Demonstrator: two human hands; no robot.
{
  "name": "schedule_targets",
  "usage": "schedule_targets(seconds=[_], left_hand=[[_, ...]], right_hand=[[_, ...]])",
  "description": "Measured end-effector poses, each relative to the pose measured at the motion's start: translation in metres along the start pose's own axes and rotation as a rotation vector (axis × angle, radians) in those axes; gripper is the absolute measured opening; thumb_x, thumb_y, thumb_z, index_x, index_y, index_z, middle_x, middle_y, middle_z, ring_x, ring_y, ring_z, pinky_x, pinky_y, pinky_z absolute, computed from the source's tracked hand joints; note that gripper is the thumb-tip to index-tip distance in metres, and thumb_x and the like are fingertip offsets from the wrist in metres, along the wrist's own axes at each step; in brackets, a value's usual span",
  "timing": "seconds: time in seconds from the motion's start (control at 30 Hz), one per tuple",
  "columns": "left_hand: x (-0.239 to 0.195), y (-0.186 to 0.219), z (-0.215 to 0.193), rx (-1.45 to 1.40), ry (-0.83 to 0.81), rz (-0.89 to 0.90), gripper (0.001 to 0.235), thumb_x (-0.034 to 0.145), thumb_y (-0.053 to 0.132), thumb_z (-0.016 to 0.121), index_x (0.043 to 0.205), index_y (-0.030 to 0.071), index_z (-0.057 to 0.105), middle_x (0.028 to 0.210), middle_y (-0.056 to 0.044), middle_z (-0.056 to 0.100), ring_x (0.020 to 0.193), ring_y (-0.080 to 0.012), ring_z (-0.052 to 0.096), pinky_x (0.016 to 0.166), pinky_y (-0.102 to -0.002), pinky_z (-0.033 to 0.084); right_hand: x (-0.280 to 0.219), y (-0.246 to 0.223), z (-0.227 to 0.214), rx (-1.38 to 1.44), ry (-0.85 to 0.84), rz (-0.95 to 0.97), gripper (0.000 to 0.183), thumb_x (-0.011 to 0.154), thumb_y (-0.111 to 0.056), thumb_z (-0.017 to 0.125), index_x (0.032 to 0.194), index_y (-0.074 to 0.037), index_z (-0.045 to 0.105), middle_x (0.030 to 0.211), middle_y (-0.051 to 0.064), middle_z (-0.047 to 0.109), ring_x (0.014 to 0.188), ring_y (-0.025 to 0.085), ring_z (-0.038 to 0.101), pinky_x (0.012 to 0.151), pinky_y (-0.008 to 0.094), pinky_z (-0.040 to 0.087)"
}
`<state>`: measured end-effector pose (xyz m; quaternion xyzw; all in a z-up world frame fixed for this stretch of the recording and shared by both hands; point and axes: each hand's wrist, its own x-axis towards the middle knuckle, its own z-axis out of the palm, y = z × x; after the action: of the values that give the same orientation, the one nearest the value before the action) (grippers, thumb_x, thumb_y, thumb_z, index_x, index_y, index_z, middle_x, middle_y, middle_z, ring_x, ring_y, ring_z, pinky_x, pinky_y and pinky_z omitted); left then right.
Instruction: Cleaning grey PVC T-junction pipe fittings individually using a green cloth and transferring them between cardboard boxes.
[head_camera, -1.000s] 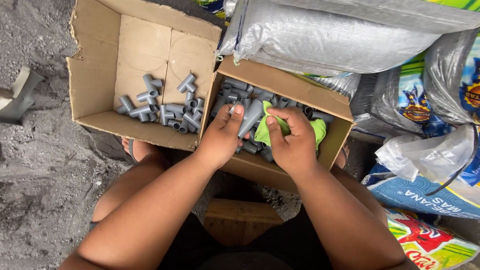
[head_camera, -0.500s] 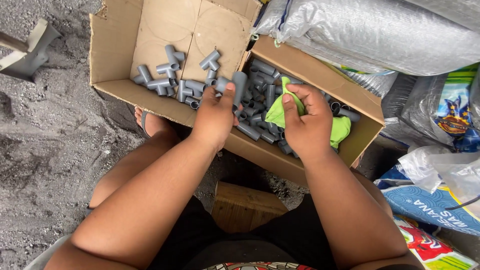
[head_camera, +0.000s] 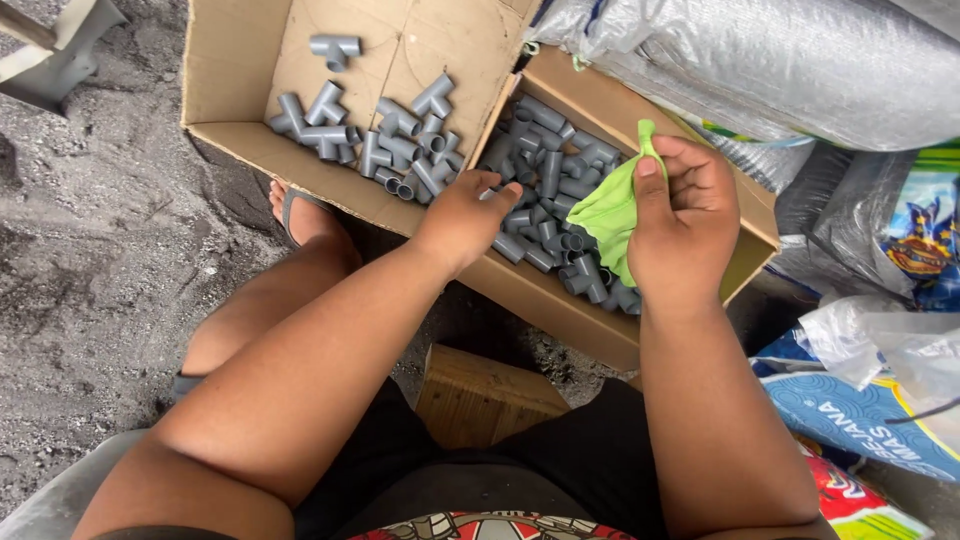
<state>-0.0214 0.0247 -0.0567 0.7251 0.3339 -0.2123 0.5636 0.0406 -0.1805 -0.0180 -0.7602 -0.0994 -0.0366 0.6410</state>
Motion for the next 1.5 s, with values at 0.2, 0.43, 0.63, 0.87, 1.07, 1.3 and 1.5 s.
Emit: schedule_targets(seconds=[0.2, 0.43, 0.63, 0.87, 1.07, 1.3, 1.5], left_hand=[[-0.001, 0.025, 0.023, 0.191, -0.037, 0.059, 0.055, 0.101, 0.047, 0.056, 0.141, 0.009, 0.057, 0.147, -0.015, 0.056, 0.132, -0.0323, 0.058, 0.100, -0.046, 0.056], [0.052, -0.006, 0.081, 0.368, -0.065, 0.066, 0.054, 0.094, 0.048, 0.058, 0.139, 0.019, 0.056, 0.143, -0.011, 0.052, 0.078, -0.0278, 0.069, 0.072, -0.045, 0.053], [0.083, -0.039, 0.141, 0.630, -0.218, 0.313, 0.057, 0.097, 0.039, 0.061, 0.149, 0.018, 0.049, 0.156, -0.010, 0.041, 0.142, -0.0385, 0.035, 0.110, -0.049, 0.040], [0.116, -0.047, 0.197, 1.122, -0.310, 0.101, 0.054, 0.098, 0.031, 0.051, 0.148, 0.011, 0.046, 0.154, -0.018, 0.041, 0.142, -0.0389, 0.038, 0.115, -0.049, 0.035], [0.118, -0.056, 0.182, 1.159, -0.245, 0.165, 0.045, 0.096, 0.023, 0.053, 0.139, 0.012, 0.055, 0.143, -0.016, 0.051, 0.128, -0.0389, 0.049, 0.104, -0.048, 0.043], [0.045, 0.036, 0.112, 0.509, -0.108, 0.196, 0.040, 0.097, 0.045, 0.057, 0.115, 0.011, 0.066, 0.095, -0.010, 0.070, 0.080, -0.0305, 0.065, 0.065, -0.044, 0.046], [-0.049, 0.084, 0.074, -0.315, -0.121, 0.234, 0.026, 0.098, 0.029, 0.062, 0.115, 0.009, 0.062, 0.093, -0.014, 0.077, 0.089, -0.0175, 0.079, 0.079, -0.024, 0.057]], right_hand=[[0.010, -0.001, -0.040, -0.063, 0.152, -0.073, 0.014, 0.106, 0.009, 0.063, 0.120, 0.005, 0.063, 0.085, 0.010, 0.059, 0.076, 0.014, 0.064, 0.072, 0.026, 0.054], [0.015, -0.023, -0.100, -0.208, 0.389, -0.300, 0.017, 0.106, 0.008, 0.064, 0.120, -0.002, 0.059, 0.114, 0.013, 0.063, 0.105, 0.023, 0.063, 0.091, 0.031, 0.053], [0.006, -0.016, -0.144, -0.087, 0.456, -0.291, 0.016, 0.108, -0.003, 0.065, 0.123, -0.004, 0.059, 0.118, 0.010, 0.061, 0.109, 0.020, 0.059, 0.097, 0.031, 0.047], [0.003, -0.011, -0.156, 0.062, 0.511, -0.164, 0.016, 0.103, -0.005, 0.070, 0.117, -0.006, 0.064, 0.112, 0.008, 0.068, 0.102, 0.016, 0.064, 0.092, 0.026, 0.051], [0.004, -0.015, -0.144, 0.151, 0.491, -0.085, 0.014, 0.102, -0.004, 0.069, 0.115, -0.006, 0.065, 0.102, 0.005, 0.067, 0.088, 0.012, 0.060, 0.080, 0.023, 0.049], [0.001, -0.037, -0.123, -0.041, 0.268, 0.193, 0.028, 0.095, 0.005, 0.062, 0.117, -0.011, 0.068, 0.102, 0.000, 0.069, 0.086, 0.009, 0.059, 0.078, 0.022, 0.047], [-0.012, -0.062, -0.089, 0.024, 0.104, 0.146, 0.023, 0.096, 0.005, 0.063, 0.119, 0.005, 0.068, 0.083, 0.008, 0.063, 0.074, 0.010, 0.060, 0.070, 0.022, 0.051]])
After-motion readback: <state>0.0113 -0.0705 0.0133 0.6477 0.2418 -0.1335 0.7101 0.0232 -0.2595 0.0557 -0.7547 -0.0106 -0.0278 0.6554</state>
